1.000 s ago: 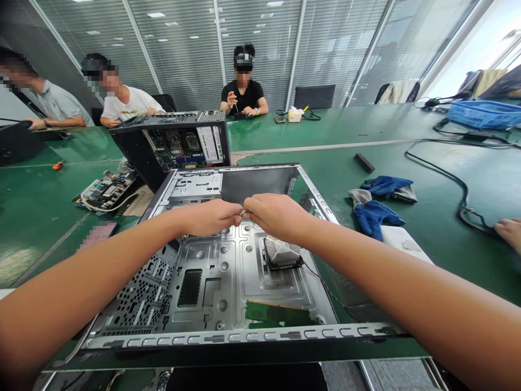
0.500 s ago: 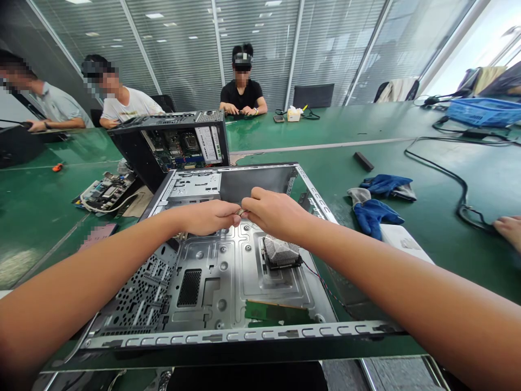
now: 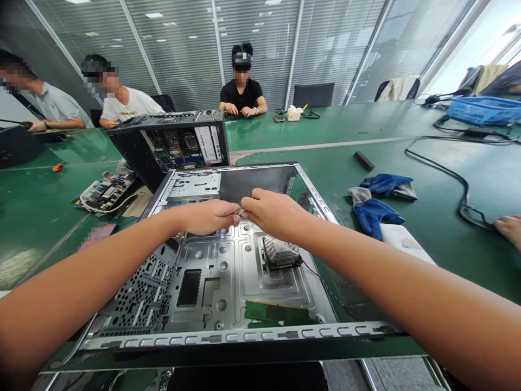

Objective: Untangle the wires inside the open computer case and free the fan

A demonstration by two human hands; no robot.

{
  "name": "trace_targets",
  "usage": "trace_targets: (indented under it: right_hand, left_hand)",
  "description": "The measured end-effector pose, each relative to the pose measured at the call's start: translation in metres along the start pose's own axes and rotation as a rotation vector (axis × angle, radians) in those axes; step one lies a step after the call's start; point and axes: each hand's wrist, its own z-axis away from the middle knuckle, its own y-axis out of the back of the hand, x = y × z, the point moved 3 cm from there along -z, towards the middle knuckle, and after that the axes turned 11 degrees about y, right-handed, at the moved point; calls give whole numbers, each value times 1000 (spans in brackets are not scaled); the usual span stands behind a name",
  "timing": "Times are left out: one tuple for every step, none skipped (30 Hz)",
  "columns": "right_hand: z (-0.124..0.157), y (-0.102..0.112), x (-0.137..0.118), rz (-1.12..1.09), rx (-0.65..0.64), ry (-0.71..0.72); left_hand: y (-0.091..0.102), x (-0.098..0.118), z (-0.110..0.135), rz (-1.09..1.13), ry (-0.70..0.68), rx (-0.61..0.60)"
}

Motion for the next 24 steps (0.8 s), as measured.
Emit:
trace_targets:
  right_hand:
    - [0, -1, 0, 0, 1, 0]
    - [0, -1, 1, 1, 1, 0]
    - [0, -2, 1, 2, 1, -1]
    - [0, -2, 1, 3, 0, -3]
    - [1, -2, 1, 3, -1, -4]
    - [1, -3, 1, 4, -3, -5]
    - [1, -3, 1, 5, -5, -7]
    - [1, -3, 1, 8, -7, -7]
    - [1, -3, 1, 12, -7, -6]
    - [0, -3, 1, 18, -7, -4]
    - [0, -3, 0, 27, -5, -3]
    - [0, -3, 0, 37, -5, -1]
    - [0, -3, 0, 49, -5, 1]
    - [0, -2, -1, 61, -5, 4]
    - [0, -2, -1, 72, -4, 7]
    - [-1, -2, -2, 82, -2, 14]
    - [-1, -1, -2, 89, 1, 20]
    - [-1, -1, -2, 92, 6, 26]
    - [-2, -1, -2, 90, 13, 29]
    - [-2, -1, -2, 84, 20, 32]
    - [-2, -1, -2, 76, 28, 35]
    - [-2, -1, -2, 66, 38, 37]
    - [-2, -1, -2, 58, 48, 41]
    - [-2, -2, -2, 53, 57, 46]
  left_hand:
    - [0, 0, 0, 1, 2, 1]
    - [0, -1, 0, 1, 2, 3]
    - [0, -1, -1, 0, 1, 5]
    - [0, -2, -1, -2, -2, 6]
    - [0, -2, -1, -4, -3, 5]
    - [0, -3, -1, -6, -3, 4]
    - [0, -3, -1, -7, -2, 2]
    - [0, -3, -1, -7, 0, 1]
    - [0, -3, -1, -7, 2, 0]
    - [0, -2, -1, -5, 4, -1]
    - [0, -2, -1, -4, 6, -2]
    - [0, -1, 0, -3, 10, -3]
    - [0, -1, 0, -2, 15, -5]
    - [1, -1, 0, -1, 21, -8]
    - [1, -1, 0, 2, 25, -9]
    - [1, -1, 0, 6, 25, -9]
    - [1, -1, 0, 11, 21, -8]
    - [1, -1, 0, 17, 16, -5]
    - [1, -2, 0, 24, 11, -1]
    - [1, -2, 0, 29, 10, 3]
    - [1, -2, 0, 33, 11, 6]
    - [1, -2, 1, 37, 14, 8]
    - [1, -2, 1, 40, 17, 9]
    - [2, -2, 1, 42, 19, 8]
